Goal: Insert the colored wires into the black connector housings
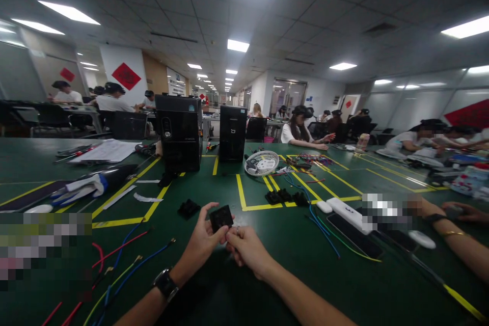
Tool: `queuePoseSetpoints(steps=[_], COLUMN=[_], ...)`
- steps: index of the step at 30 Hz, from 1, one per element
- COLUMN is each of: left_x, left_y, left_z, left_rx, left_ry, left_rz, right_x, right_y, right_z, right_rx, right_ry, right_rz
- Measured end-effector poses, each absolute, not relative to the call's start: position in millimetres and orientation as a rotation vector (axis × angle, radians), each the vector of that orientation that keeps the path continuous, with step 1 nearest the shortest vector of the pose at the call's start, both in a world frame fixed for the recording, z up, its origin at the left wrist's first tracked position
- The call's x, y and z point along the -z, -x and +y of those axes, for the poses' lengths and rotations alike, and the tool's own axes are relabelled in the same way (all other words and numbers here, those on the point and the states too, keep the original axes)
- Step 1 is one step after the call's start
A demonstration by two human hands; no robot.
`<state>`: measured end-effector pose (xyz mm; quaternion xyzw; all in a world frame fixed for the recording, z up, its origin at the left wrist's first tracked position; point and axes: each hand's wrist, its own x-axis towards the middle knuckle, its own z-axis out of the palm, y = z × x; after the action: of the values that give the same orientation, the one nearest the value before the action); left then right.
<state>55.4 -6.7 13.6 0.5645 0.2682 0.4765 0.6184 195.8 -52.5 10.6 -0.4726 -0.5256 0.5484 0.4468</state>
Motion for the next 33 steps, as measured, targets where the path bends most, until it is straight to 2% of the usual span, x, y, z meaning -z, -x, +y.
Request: queuePoseSetpoints(steps=[10,16,22,28,33], left_x=[-27.8,-19.9,-19.7,-28.4,-26.8], left_y=[-57.2,-53.9,-53.2,-63.1,-65.9], left_z=[-16.8,-12.7,-7.9,-18.1,-15.3], left_rx=[-1.136,-1.205,-1.162,-1.207,-1.220], left_ry=[-0.856,-1.083,-1.189,-0.840,-0.735], left_rz=[0.457,0.582,0.509,0.486,0.480], right_x=[-18.5,-16.1,-30.5,-21.4,-15.9], right_y=[-179.3,-178.7,-186.5,-176.9,-175.9], right_z=[-67.5,-69.4,-73.8,-73.1,-70.1], right_rx=[-1.556,-1.621,-1.508,-1.349,-1.382], right_ry=[1.028,1.072,1.152,1.236,1.236], right_rz=[-1.281,-1.287,-1.342,-1.420,-1.399])
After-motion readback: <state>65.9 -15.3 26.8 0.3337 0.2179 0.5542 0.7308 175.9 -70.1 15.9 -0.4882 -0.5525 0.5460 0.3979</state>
